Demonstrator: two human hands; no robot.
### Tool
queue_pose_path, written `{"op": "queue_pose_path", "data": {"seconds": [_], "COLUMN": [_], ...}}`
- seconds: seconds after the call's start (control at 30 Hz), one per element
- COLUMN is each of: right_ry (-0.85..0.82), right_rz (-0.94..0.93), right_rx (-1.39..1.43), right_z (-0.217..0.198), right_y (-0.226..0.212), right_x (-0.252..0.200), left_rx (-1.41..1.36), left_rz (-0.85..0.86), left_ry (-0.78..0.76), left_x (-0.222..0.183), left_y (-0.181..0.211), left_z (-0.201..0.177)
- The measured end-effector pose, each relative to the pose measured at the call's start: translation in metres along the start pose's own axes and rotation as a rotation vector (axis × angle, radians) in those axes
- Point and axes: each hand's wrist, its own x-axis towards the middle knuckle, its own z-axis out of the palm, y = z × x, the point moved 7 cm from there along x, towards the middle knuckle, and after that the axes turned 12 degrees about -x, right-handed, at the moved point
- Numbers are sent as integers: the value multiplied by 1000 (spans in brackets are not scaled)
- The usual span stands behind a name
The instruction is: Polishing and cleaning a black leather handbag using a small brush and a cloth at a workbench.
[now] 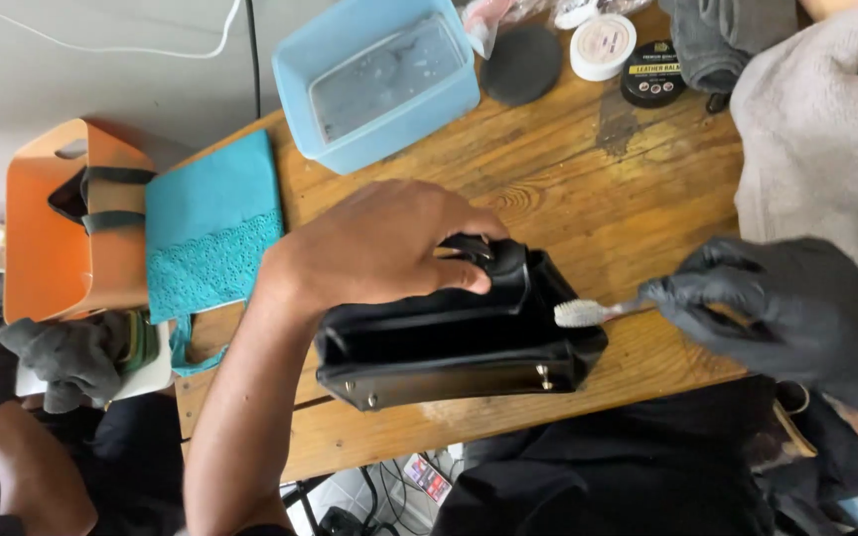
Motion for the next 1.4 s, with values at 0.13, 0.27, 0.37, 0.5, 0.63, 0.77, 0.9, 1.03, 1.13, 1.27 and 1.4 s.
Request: {"op": "queue_pose_path", "data": {"seconds": [0.13, 0.27, 0.37, 0.5, 0.63, 0.77, 0.9, 1.03, 1.13, 1.27, 1.4], "right_ry": [73, 134, 133, 101, 206, 304, 278, 76, -54, -14, -26], "right_rz": [-101, 25, 215, 548, 715, 693, 779, 559, 425, 427, 242], "right_rx": [8, 120, 220, 402, 534, 576, 407, 238, 139, -116, -628], "right_z": [-9, -12, -14, -19, 2, 1, -7, 0, 32, 87, 87], "right_y": [-7, -1, 2, 15, 40, 44, 34, 31, 40, 79, 59], "right_x": [17, 19, 17, 6, -19, -11, 7, 64, 116, 164, 162], "left_rx": [98, 320, 446, 653, 571, 791, 692, 679, 562, 310, 177], "left_rz": [21, 61, 165, 220, 145, 229, 321, 314, 285, 279, 81], "left_ry": [65, 178, 299, 554, 759, 921, 947, 1032, 1030, 1010, 1121], "left_x": [1, -1, -25, -85, -112, -102, -78, -59, -54, -53, -82], "left_y": [4, 3, 27, 79, 107, 101, 81, 57, 47, 40, 7], "left_z": [13, 34, 32, 6, 12, 62, 121, 176, 195, 214, 224]}}
